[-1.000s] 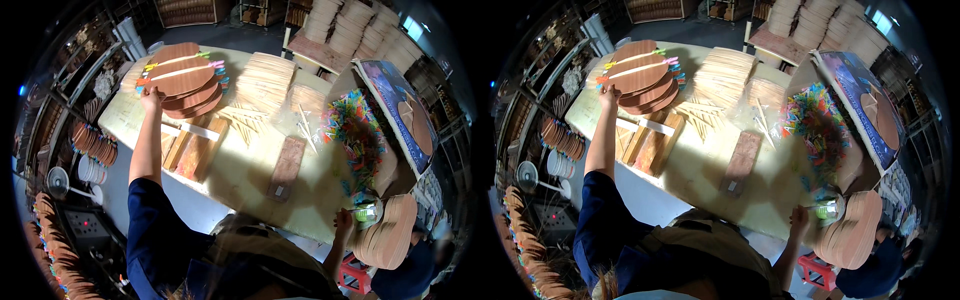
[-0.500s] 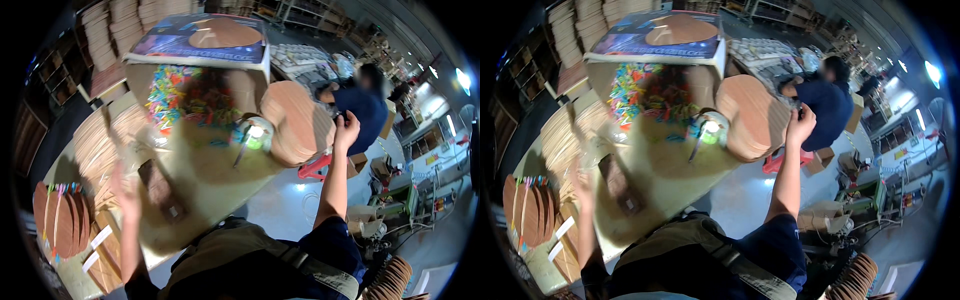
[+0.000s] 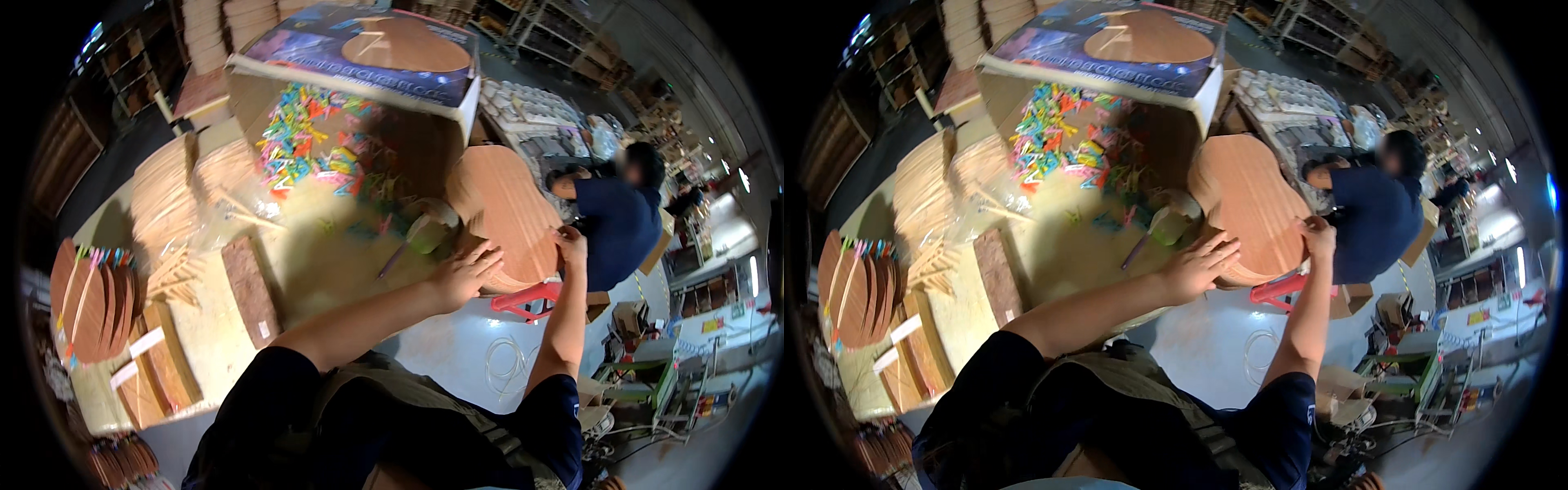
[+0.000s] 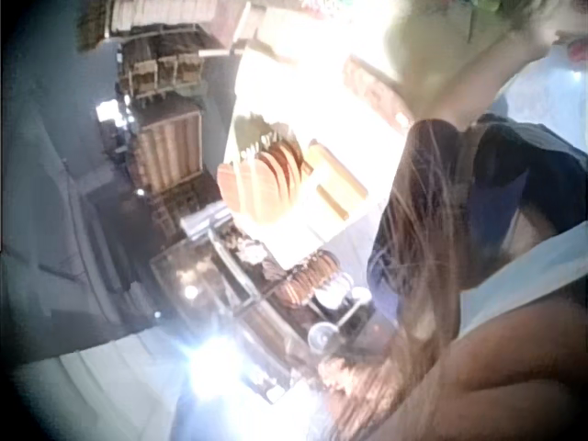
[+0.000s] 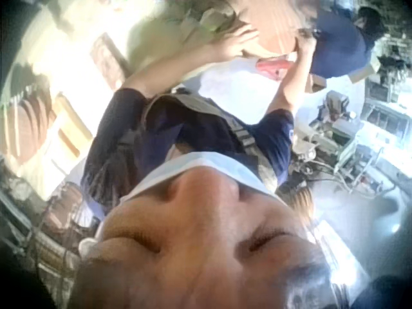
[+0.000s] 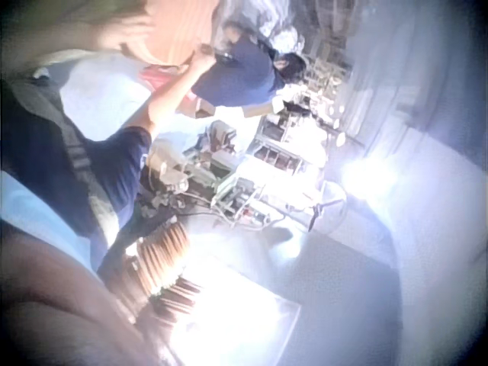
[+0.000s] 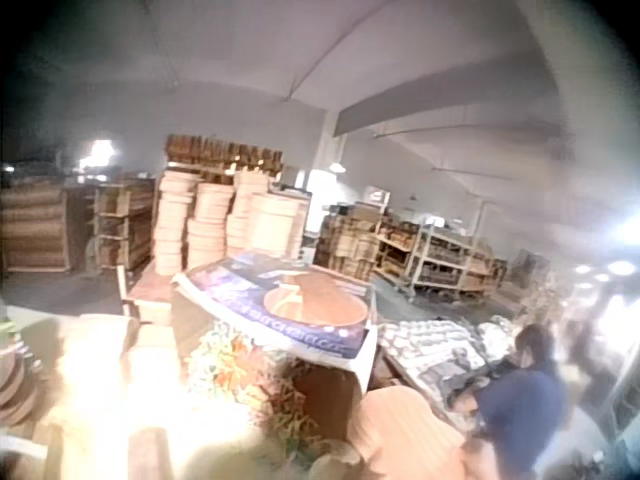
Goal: The person assembles wooden guitar-shaped parts by inserting thin wooden sticks into pre-drilled holes and securing them with colorful plastic clips. The person works at a table in a workshop, handling the parts one by one and stacking the completed units.
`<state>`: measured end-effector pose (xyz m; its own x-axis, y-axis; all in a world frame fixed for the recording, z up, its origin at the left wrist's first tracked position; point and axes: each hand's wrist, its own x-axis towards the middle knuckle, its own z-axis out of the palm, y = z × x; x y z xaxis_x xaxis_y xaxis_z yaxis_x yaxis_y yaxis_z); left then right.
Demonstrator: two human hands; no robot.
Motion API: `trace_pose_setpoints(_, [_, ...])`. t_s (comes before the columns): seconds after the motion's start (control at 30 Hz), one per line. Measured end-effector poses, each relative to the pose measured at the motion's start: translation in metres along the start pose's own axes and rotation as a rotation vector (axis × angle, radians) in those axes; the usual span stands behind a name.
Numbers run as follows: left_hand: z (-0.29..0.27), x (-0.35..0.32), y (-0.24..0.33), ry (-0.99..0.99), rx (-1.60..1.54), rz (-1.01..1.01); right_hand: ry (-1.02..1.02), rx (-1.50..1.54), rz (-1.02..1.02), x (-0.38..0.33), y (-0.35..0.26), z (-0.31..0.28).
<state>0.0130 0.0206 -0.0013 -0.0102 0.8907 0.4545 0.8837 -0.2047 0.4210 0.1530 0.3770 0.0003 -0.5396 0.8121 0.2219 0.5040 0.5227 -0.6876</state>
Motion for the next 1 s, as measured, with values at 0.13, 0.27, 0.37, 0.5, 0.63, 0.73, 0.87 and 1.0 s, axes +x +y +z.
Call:
trace_pose_setpoints(0.13, [-0.001, -0.003, 0.000, 0.022, -0.018, -0.012, 0.165, 0.052, -0.030, -0.005, -0.002, -0.009])
trace_pose_setpoints(0.27, [-0.006, -0.005, -0.001, -0.016, -0.007, -0.006, 0.252, 0.396, 0.126, -0.026, -0.036, -0.044])
trace_pose_setpoints(0.37, [-0.003, -0.013, -0.004, 0.119, -0.144, -0.079, 0.155, 0.991, 0.049, -0.064, -0.097, -0.064])
trace_pose_setpoints(0.5, [-0.043, -0.036, 0.013, 0.575, -0.571, -0.418, 0.322, 0.903, -0.030, -0.111, -0.114, -0.027])
trace_pose_setpoints(0.63, [-0.084, -0.133, -0.010, 0.747, -0.681, -0.743, 0.144, 0.961, 0.092, -0.192, -0.194, 0.092])
trace_pose_setpoints(0.73, [-0.122, -0.230, 0.006, 1.104, -0.956, -0.727, -0.271, 0.772, 0.084, -0.215, -0.236, 0.167])
trace_pose_setpoints(0.87, [-0.138, -0.336, 0.020, 1.219, -0.777, -0.921, -0.187, 0.036, -0.373, -0.197, -0.242, 0.297])
trace_pose_setpoints(1.0, [-0.117, -0.399, 0.033, 1.232, -0.845, -0.972, -0.202, -0.386, -0.071, -0.179, -0.249, 0.347])
